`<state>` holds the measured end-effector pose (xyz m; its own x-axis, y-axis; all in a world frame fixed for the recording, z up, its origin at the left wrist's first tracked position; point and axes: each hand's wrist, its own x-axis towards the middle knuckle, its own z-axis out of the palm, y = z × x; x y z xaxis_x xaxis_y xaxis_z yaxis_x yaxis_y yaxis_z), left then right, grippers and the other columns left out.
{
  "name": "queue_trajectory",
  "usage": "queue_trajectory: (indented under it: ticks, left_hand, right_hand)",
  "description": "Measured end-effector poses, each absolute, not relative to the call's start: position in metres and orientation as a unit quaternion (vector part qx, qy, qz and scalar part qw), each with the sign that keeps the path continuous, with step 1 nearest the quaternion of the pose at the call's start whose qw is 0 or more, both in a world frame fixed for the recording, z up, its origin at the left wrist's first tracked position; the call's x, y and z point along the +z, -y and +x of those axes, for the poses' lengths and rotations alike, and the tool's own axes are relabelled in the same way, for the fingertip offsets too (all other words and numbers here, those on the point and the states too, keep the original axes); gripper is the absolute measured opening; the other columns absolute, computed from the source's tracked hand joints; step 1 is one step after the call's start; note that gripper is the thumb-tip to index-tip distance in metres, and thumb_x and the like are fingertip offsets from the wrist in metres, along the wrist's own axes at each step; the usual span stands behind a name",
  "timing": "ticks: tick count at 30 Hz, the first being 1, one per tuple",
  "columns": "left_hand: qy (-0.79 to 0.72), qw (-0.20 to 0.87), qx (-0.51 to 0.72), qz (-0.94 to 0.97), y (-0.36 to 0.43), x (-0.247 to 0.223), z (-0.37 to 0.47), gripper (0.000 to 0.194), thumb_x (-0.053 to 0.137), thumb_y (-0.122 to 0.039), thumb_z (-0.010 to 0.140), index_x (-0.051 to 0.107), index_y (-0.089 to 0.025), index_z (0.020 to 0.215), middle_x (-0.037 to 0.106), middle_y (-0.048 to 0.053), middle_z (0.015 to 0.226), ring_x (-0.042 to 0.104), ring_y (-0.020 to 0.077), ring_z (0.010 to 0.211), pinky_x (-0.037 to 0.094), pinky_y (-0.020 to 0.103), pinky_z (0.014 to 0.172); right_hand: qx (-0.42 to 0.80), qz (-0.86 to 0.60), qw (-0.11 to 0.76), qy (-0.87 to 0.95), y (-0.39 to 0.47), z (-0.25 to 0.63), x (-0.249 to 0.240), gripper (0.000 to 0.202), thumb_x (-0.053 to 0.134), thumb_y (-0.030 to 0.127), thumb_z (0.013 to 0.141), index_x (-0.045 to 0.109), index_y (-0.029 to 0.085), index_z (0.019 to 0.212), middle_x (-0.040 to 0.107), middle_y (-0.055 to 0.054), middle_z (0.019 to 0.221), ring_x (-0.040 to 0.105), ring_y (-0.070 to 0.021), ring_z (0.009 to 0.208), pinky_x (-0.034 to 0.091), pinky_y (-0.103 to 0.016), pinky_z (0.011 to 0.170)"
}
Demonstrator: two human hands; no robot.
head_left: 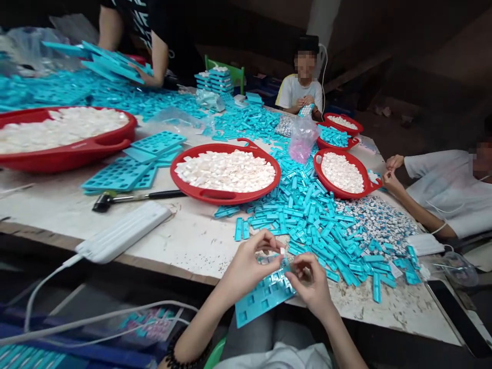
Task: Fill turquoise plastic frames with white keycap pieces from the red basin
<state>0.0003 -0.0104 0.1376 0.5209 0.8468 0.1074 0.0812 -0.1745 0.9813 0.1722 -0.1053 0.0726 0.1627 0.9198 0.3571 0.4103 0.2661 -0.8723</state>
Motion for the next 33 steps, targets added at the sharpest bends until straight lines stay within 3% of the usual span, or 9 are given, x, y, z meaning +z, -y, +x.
queue_trajectory:
  ticks: [3, 8, 11, 15, 18, 22, 28, 33]
  left_hand:
    - [-0.315, 0.654, 0.329, 0.604, 0.028, 0.121, -0.002, 0.024, 0.071, -0.024, 0.080, 0.053, -0.023, 0.096, 0.073, 0.002, 0.092, 0.073, 0.0196, 0.091, 0.057, 0.033, 0.083]
    - [-0.302, 0.675, 0.326, 0.589, 0.035, 0.101, 0.002, 0.023, 0.068, -0.025, 0.082, 0.056, -0.024, 0.102, 0.071, 0.005, 0.105, 0.074, 0.0205, 0.093, 0.060, 0.035, 0.083]
    - [-0.323, 0.593, 0.321, 0.664, 0.038, 0.102, 0.005, 0.015, 0.062, -0.026, 0.089, 0.059, -0.025, 0.104, 0.071, 0.005, 0.107, 0.073, 0.0215, 0.098, 0.059, 0.037, 0.088]
    - [-0.371, 0.358, 0.343, 0.785, 0.043, 0.101, 0.000, 0.013, 0.055, -0.024, 0.096, 0.061, -0.025, 0.108, 0.070, 0.007, 0.118, 0.065, 0.0256, 0.114, 0.053, 0.043, 0.097]
    - [-0.369, 0.246, 0.354, 0.823, 0.046, 0.093, -0.007, 0.013, 0.053, -0.023, 0.097, 0.062, -0.023, 0.107, 0.071, 0.008, 0.118, 0.063, 0.0266, 0.116, 0.050, 0.044, 0.097]
    - [-0.329, 0.185, 0.355, 0.855, 0.052, 0.085, -0.011, 0.021, 0.052, -0.017, 0.098, 0.063, -0.023, 0.114, 0.075, 0.005, 0.114, 0.065, 0.0249, 0.115, 0.048, 0.043, 0.099]
    - [-0.299, 0.136, 0.329, 0.885, 0.058, 0.077, -0.008, 0.045, 0.049, -0.014, 0.098, 0.052, -0.026, 0.142, 0.072, 0.005, 0.127, 0.065, 0.0251, 0.117, 0.049, 0.047, 0.103]
    - [-0.296, 0.116, 0.299, 0.900, 0.061, 0.068, -0.007, 0.050, 0.048, -0.017, 0.099, 0.045, -0.023, 0.149, 0.068, 0.008, 0.135, 0.062, 0.0287, 0.124, 0.053, 0.050, 0.104]
  right_hand:
    - [0.262, -0.519, 0.535, 0.613, 0.103, 0.172, 0.074, 0.020, 0.071, 0.025, 0.089, 0.070, 0.026, 0.109, 0.065, -0.004, 0.095, 0.062, -0.0153, 0.080, 0.052, -0.027, 0.073]
    - [0.319, -0.519, 0.529, 0.591, 0.102, 0.179, 0.072, 0.015, 0.073, 0.029, 0.089, 0.077, 0.025, 0.103, 0.067, -0.007, 0.099, 0.067, -0.0190, 0.088, 0.057, -0.028, 0.072]
    - [0.314, -0.542, 0.511, 0.589, 0.101, 0.185, 0.074, 0.013, 0.073, 0.032, 0.089, 0.077, 0.024, 0.098, 0.068, -0.007, 0.097, 0.067, -0.0194, 0.088, 0.057, -0.028, 0.074]
    - [0.293, -0.567, 0.472, 0.609, 0.096, 0.192, 0.078, 0.014, 0.070, 0.032, 0.092, 0.075, 0.023, 0.100, 0.070, -0.006, 0.097, 0.068, -0.0181, 0.084, 0.056, -0.027, 0.073]
    - [0.288, -0.569, 0.433, 0.637, 0.092, 0.196, 0.079, 0.015, 0.069, 0.031, 0.093, 0.075, 0.024, 0.104, 0.072, -0.006, 0.099, 0.069, -0.0186, 0.087, 0.056, -0.029, 0.077]
    - [0.265, -0.564, 0.418, 0.661, 0.088, 0.197, 0.076, 0.016, 0.068, 0.032, 0.094, 0.077, 0.025, 0.105, 0.074, -0.006, 0.098, 0.069, -0.0210, 0.094, 0.055, -0.033, 0.086]
    - [0.256, -0.552, 0.417, 0.675, 0.086, 0.195, 0.073, 0.018, 0.066, 0.031, 0.095, 0.078, 0.026, 0.107, 0.075, -0.006, 0.098, 0.071, -0.0202, 0.092, 0.057, -0.032, 0.084]
    - [0.256, -0.542, 0.435, 0.672, 0.085, 0.196, 0.069, 0.017, 0.067, 0.030, 0.095, 0.079, 0.026, 0.106, 0.075, -0.007, 0.097, 0.072, -0.0201, 0.092, 0.059, -0.032, 0.083]
